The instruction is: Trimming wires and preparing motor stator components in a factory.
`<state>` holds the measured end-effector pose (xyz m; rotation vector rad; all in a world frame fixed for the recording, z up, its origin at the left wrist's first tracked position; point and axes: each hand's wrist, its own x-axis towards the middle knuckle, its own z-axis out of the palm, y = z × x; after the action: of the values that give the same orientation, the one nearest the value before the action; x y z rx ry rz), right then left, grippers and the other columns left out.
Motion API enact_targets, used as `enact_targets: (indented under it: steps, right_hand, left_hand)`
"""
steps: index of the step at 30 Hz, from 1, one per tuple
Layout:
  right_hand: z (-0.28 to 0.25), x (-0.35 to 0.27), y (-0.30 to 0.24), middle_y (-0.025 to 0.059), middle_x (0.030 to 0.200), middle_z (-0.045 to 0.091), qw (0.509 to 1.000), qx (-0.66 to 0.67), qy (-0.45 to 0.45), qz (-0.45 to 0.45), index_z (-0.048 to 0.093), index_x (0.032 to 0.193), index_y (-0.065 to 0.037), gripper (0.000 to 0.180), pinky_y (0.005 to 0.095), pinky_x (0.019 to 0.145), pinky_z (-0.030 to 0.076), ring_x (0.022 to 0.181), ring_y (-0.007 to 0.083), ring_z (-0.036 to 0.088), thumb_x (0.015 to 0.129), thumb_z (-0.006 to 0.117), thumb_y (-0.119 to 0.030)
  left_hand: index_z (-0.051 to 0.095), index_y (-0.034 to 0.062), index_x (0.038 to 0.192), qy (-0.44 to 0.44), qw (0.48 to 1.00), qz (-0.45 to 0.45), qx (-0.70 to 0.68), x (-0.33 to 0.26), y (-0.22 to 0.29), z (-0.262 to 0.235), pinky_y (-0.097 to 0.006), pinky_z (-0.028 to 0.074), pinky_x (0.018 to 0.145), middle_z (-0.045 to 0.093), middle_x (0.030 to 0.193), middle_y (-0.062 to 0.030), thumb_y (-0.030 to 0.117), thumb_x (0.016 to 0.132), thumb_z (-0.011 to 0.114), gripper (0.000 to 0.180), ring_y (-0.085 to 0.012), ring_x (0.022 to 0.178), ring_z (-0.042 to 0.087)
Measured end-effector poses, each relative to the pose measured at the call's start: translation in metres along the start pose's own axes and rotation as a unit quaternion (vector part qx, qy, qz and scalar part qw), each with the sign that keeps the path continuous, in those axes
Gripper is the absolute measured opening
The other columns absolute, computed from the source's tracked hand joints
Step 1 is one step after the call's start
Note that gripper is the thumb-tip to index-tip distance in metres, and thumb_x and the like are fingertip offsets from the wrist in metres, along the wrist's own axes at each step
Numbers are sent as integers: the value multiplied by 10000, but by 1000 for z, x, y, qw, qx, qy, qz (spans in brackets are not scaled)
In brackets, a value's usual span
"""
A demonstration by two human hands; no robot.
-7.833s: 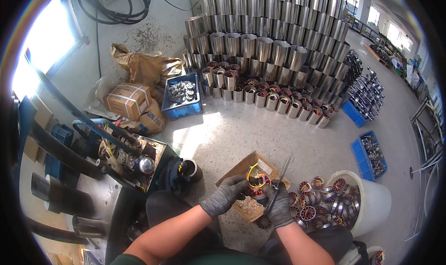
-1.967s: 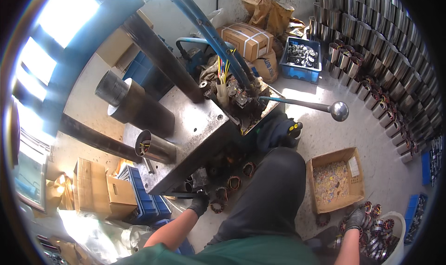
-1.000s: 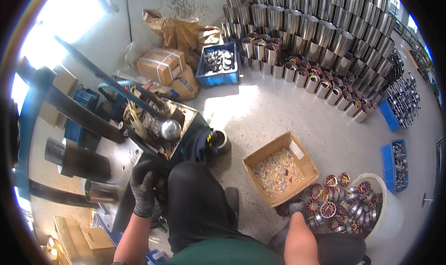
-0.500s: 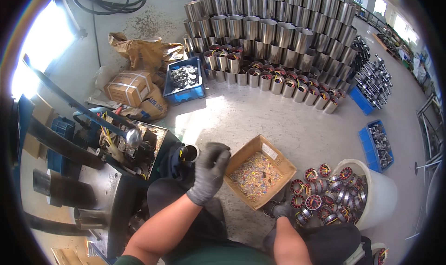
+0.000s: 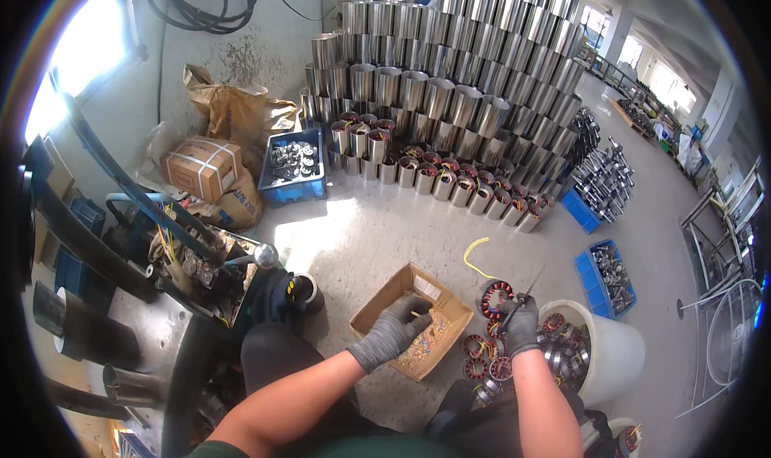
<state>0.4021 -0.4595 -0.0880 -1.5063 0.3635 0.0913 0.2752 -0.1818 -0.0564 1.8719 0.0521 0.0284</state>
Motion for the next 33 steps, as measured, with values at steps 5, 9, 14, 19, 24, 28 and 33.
enact_targets:
  steps: [5,9,14,19,24,28,33]
  right_hand:
    - [37,-84,-29,133,992,673,950,195,-233,73,579,1158,50,456,329,788,579,818,244,686,734,709,-54]
    - [43,-80,25,155,1063,661,888,318,-241,228,560,1197,45,447,393,863,580,967,260,677,884,650,-261]
    - [81,-115,-16,158,1110,648,922,273,-250,115,565,1195,-5,510,393,881,570,1004,276,669,905,638,-418]
    - [78,-126,-15,136,1152,665,928,142,-340,52,565,1267,15,609,397,969,530,1060,258,658,918,640,-478]
    - [78,-128,-11,73,1041,658,920,205,-322,92,591,1206,-9,481,309,826,552,929,164,655,950,602,-416]
    - [76,-126,-10,94,1055,668,908,231,-334,102,609,1188,-1,482,317,853,556,966,183,665,935,594,-411]
    - [78,-126,-18,111,1088,669,875,278,-380,114,606,1187,13,476,330,858,559,973,199,673,927,610,-386]
  left_hand:
    - [595,-8,1257,-59,992,15,-110,-9,23,8,-358,531,899,653,1103,-114,252,920,707,440,-203,1016,633]
    - [603,3,1226,-146,978,-6,-147,-14,19,5,-324,510,887,635,1053,-75,252,915,720,415,-161,1005,602]
    - [626,37,1065,-121,969,-11,-217,-16,7,1,-301,500,869,639,996,-39,247,884,768,312,-121,947,591]
    - [620,26,1074,-129,956,-48,-261,-15,7,7,-301,510,868,636,984,-29,205,881,776,306,-112,933,584]
    - [611,21,1066,-143,949,-92,-266,-17,8,8,-304,514,871,635,1001,-30,196,875,783,311,-113,942,585]
    - [571,21,1137,-137,943,-95,-288,-19,21,5,-284,504,840,634,1058,-44,191,882,761,361,-115,952,590]
    - [505,24,1266,-111,912,-151,-365,-17,26,0,-227,455,740,630,1101,-60,283,857,764,549,-106,929,579]
